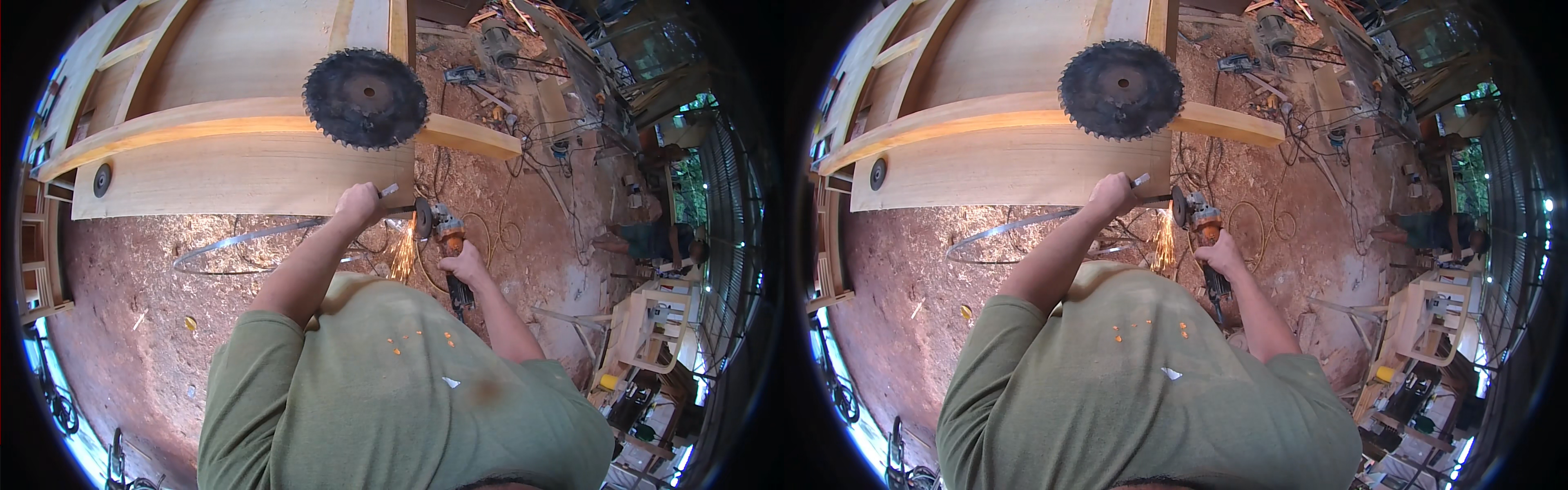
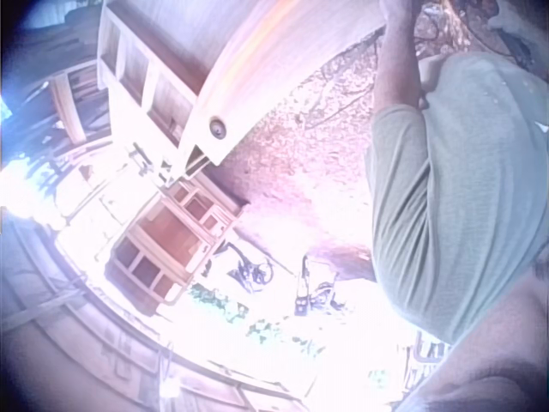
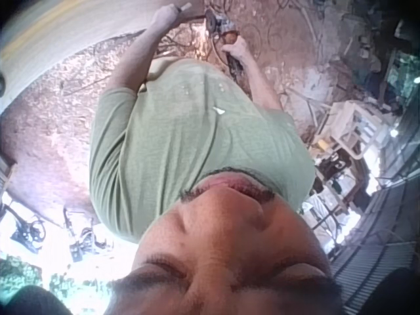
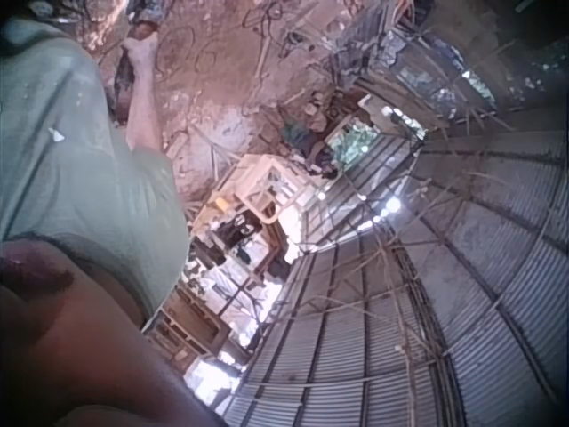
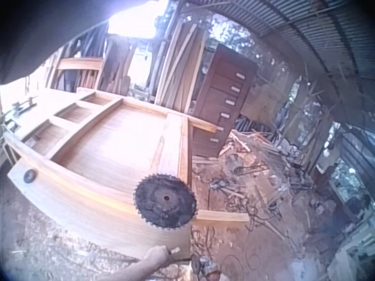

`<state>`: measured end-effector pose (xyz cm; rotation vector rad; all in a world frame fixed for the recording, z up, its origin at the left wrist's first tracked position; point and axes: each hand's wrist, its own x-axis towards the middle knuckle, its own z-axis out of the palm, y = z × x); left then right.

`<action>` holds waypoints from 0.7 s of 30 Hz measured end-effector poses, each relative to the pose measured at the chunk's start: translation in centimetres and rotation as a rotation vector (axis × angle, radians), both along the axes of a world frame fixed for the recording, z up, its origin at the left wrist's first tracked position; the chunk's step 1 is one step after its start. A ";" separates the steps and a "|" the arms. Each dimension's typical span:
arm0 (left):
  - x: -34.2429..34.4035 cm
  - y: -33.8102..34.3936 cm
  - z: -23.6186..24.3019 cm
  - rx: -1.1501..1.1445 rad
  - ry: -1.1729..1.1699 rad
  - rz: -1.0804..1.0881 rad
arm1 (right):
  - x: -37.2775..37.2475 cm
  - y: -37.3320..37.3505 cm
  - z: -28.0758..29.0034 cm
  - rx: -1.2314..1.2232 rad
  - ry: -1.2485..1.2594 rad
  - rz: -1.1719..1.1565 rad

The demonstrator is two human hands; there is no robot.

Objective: The person sharpens the edge of a curved metal strip using an angle grinder, holding the strip by hand against a wooden support and moving the grinder along its length to create sparks.

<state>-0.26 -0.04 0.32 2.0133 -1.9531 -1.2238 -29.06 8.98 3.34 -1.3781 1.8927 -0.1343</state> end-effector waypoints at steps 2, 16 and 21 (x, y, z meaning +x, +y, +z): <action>0.0 0.0 0.1 -0.003 0.006 -0.002 | 0.3 0.0 0.5 -0.009 -0.014 -0.002; 0.0 -0.2 -0.4 0.035 0.004 -0.011 | 0.1 0.2 0.3 -0.003 0.046 0.018; 0.0 -0.1 -0.3 0.012 0.009 -0.017 | -0.3 0.5 -0.1 0.015 0.034 0.004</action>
